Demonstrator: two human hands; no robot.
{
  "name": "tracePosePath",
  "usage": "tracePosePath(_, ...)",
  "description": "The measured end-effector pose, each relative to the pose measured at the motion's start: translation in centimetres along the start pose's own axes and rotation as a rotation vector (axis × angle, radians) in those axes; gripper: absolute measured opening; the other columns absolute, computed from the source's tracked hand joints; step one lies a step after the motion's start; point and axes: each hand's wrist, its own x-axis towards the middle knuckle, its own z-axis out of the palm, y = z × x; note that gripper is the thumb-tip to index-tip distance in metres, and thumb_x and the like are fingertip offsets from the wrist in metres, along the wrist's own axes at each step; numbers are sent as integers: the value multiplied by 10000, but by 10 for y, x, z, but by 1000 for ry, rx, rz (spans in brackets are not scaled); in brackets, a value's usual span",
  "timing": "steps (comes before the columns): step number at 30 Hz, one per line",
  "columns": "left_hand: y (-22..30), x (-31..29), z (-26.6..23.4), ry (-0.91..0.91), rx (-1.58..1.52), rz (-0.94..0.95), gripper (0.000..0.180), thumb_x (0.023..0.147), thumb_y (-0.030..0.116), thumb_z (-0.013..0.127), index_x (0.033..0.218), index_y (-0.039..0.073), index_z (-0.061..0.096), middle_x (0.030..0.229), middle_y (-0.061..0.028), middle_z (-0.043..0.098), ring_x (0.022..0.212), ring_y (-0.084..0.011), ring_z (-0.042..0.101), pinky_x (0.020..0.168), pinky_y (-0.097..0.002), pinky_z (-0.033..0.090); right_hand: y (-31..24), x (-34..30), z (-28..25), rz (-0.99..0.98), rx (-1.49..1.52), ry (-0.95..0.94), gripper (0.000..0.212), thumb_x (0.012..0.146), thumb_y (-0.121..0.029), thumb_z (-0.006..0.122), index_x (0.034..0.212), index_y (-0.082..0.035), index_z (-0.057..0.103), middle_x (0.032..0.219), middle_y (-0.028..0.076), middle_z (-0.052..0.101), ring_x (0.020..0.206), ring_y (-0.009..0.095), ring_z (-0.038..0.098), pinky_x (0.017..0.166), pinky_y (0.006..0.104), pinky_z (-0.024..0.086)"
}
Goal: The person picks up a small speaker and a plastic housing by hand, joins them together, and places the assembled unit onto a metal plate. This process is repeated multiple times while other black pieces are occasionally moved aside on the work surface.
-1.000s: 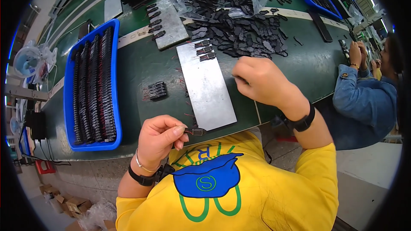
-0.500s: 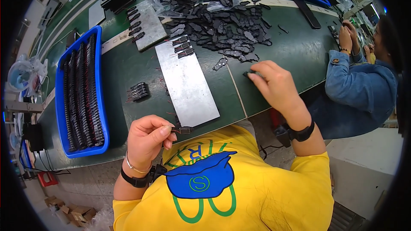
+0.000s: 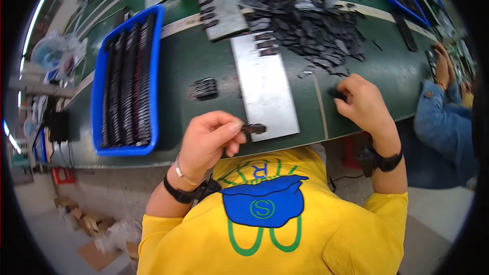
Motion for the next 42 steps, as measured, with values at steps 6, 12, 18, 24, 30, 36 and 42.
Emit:
tracePosePath(6, -2, 3, -9, 12, -50, 40, 92, 923, 86, 602, 925, 1, 635, 757, -113, 677, 560, -124, 617, 499, -220, 505, -17, -11, 12, -28, 16, 138, 218, 689, 28, 686, 899, 8, 630, 766, 109, 591, 644, 198, 600, 602, 270, 493)
tracePosePath(12, -2, 2, -10, 22, -39, 44, 89, 921, 88, 609, 919, 5, 640, 742, -107, 676, 561, -119, 617, 504, -218, 506, -61, -5, 20, -222, 446, 193, 228, 696, 48, 692, 915, 25, 635, 860, 98, 642, 686, 152, 604, 621, 265, 499)
tracePosePath(18, 1, 1, 1, 28, 10, 31, 139, 919, 143, 636, 911, 8, 666, 753, -65, 680, 583, -75, 606, 517, -193, 485, -112, 11, 40, -481, 372, 251, 298, 674, 47, 724, 957, 8, 642, 861, 125, 638, 682, 228, 609, 619, 299, 513)
tracePosePath(24, -3, 2, -1, -2, 29, 41, 135, 931, 116, 610, 957, -9, 652, 770, -112, 690, 592, -107, 635, 530, -213, 523, -122, 14, 46, -563, 228, 255, 327, 683, 36, 724, 998, 11, 640, 902, 154, 646, 698, 293, 624, 614, 334, 525)
tracePosePath(30, -5, 3, 1, -22, -13, 37, 159, 942, 117, 593, 994, -21, 653, 795, -126, 695, 605, -119, 647, 540, -219, 535, -120, 7, 58, -553, 208, 278, 307, 703, 41, 709, 999, 49, 629, 945, 180, 660, 738, 308, 656, 628, 356, 535)
tracePosePath(36, -5, 0, 3, -31, -65, 19, 179, 950, 140, 589, 992, -17, 665, 815, -82, 693, 633, -91, 631, 574, -208, 532, -120, 7, 60, -532, 220, 279, 305, 708, 43, 707, 1002, 54, 629, 941, 184, 666, 734, 310, 664, 632, 356, 539)
tracePosePath(42, -9, 2, 0, -47, -87, 37, 186, 949, 122, 583, 1027, -33, 650, 824, -144, 699, 638, -144, 670, 584, -240, 566, -119, 7, 62, -557, 192, 295, 310, 703, 43, 710, 1002, 53, 629, 940, 185, 668, 732, 308, 668, 632, 351, 540)
